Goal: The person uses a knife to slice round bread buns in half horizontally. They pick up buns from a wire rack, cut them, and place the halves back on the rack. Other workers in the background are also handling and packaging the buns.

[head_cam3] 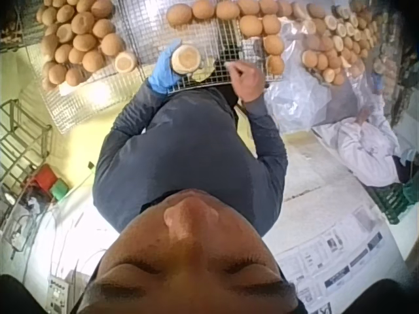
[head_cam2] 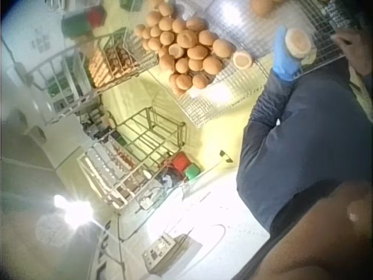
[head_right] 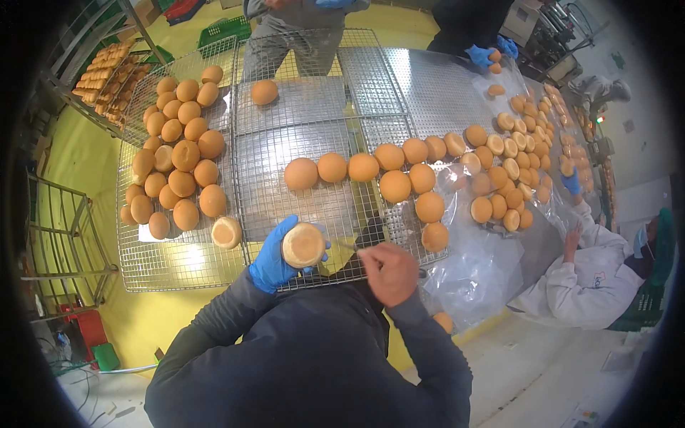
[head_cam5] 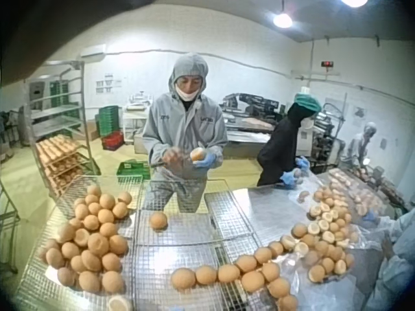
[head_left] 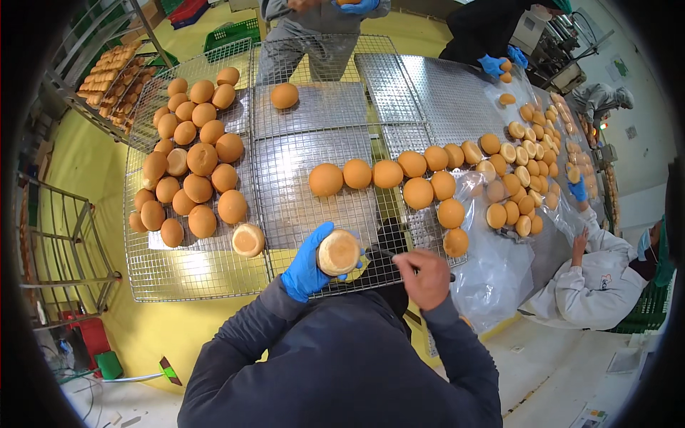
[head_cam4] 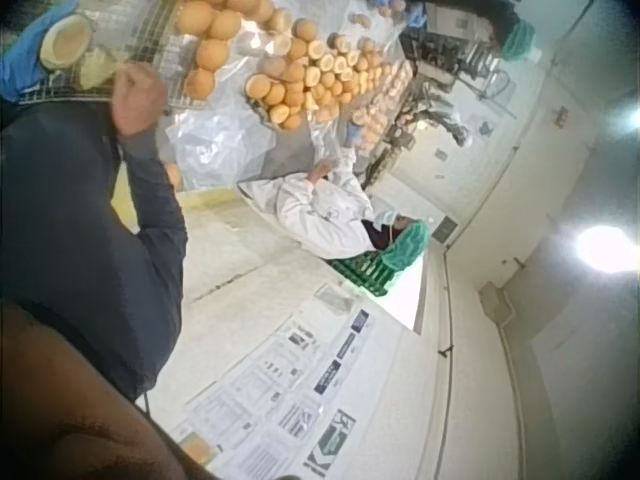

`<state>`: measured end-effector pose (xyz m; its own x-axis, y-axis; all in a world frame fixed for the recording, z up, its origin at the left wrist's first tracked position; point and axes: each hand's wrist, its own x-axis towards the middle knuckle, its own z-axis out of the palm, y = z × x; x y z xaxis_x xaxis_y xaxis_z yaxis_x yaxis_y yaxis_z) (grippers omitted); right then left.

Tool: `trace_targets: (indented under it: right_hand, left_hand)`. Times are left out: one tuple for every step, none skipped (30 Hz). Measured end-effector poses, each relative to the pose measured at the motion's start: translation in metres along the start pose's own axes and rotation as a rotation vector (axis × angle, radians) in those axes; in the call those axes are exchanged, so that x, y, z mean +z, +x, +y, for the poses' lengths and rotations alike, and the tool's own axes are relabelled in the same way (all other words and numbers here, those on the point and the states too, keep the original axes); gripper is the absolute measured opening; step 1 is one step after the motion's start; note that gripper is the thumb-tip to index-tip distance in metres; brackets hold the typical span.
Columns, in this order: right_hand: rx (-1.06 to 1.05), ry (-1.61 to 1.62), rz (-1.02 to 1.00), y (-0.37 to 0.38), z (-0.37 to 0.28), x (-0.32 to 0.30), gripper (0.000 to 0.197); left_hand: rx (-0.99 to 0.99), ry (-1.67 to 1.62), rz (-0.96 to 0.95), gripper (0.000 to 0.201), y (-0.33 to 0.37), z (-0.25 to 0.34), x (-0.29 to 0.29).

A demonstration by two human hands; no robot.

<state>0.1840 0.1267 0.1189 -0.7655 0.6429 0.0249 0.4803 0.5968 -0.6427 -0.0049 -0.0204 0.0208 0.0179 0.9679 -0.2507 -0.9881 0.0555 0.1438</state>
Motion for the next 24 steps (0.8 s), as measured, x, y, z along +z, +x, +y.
trace_targets:
  right_hand:
    - [-0.013,0.001,0.021,0.003,-0.001,-0.002,0.012]
    - [-0.097,0.028,0.003,0.001,-0.006,-0.001,0.012]
    - [-0.181,0.056,-0.016,-0.003,-0.014,0.003,0.012]
    - [-0.259,0.087,-0.034,-0.007,-0.018,0.005,0.012]
    - [-0.231,0.094,-0.053,-0.005,-0.018,0.005,0.012]
    - [-0.159,0.043,-0.047,0.001,-0.015,0.003,0.010]
    - [-0.091,-0.011,-0.037,0.010,-0.008,0.000,0.008]
    - [-0.023,-0.065,-0.026,0.014,-0.002,0.001,0.007]
    - [-0.140,0.019,0.001,0.005,0.002,0.010,0.007]
    - [-0.212,0.087,-0.016,0.000,-0.012,0.009,0.008]
    - [-0.165,0.083,-0.054,-0.001,-0.010,0.013,0.009]
    - [-0.115,0.081,-0.091,-0.002,-0.003,0.020,0.010]
    - [-0.006,0.089,-0.031,-0.003,0.013,0.031,0.013]
    - [0.097,0.097,0.036,-0.001,0.037,0.047,0.015]
    - [0.194,0.300,-0.047,-0.007,0.060,0.067,0.021]
    - [0.258,0.465,-0.140,-0.012,0.066,0.082,0.026]
    - [0.320,0.616,-0.180,-0.012,0.049,0.088,0.037]
    - [0.524,0.814,-0.246,-0.012,0.024,0.085,0.047]
    - [0.595,0.830,-0.321,-0.012,0.028,0.094,0.052]
    - [0.544,0.737,-0.249,-0.015,0.049,0.116,0.054]
    - [0.494,0.646,-0.172,-0.020,0.082,0.147,0.056]
    - [0.440,0.549,-0.104,-0.021,0.101,0.162,0.058]
    - [0.641,0.781,-0.257,-0.004,0.052,0.100,0.060]
    - [0.695,0.852,-0.279,-0.002,0.067,0.080,0.057]
  left_hand:
    - [-0.026,-0.004,0.068,0.063,0.002,-0.001,0.003]
    - [-0.051,-0.007,0.137,0.063,0.003,-0.003,0.009]
    - [-0.076,-0.011,0.205,0.063,0.004,-0.004,0.012]
    - [-0.076,0.000,0.181,0.063,0.004,-0.005,0.011]
    - [-0.075,0.010,0.158,0.063,0.004,-0.006,0.010]
    - [-0.075,0.021,0.134,0.062,0.003,-0.007,0.009]
    - [-0.074,0.044,0.111,0.060,0.004,-0.007,0.009]
    - [-0.074,0.067,0.088,0.059,0.003,-0.007,0.008]
    - [-0.074,0.091,0.065,0.057,0.001,-0.007,0.007]
    - [-0.010,0.235,0.122,0.054,0.001,-0.006,0.013]
    - [0.048,0.378,0.172,0.051,-0.003,-0.007,0.028]
    - [0.092,0.474,0.196,0.051,-0.006,-0.008,0.025]
    - [0.130,0.570,0.220,0.050,-0.009,-0.010,0.023]
    - [0.166,0.669,0.247,0.050,-0.011,-0.011,0.021]
    - [0.191,0.674,0.310,0.048,-0.004,-0.013,0.006]
    - [0.218,0.676,0.380,0.046,0.003,-0.016,-0.007]
    - [0.263,0.815,0.362,0.044,0.005,-0.018,-0.014]
    - [0.309,0.951,0.337,0.042,0.008,-0.021,-0.020]
    - [0.360,1.093,0.308,0.040,0.011,-0.024,-0.022]
    - [0.303,1.145,0.305,0.040,0.011,-0.026,-0.022]
    - [0.244,1.202,0.298,0.040,0.012,-0.026,-0.022]
    - [0.195,1.256,0.296,0.040,0.014,-0.026,-0.022]
    - [0.203,1.307,0.312,0.038,0.013,-0.026,-0.017]
    - [0.172,1.276,0.316,0.038,0.013,-0.025,-0.008]
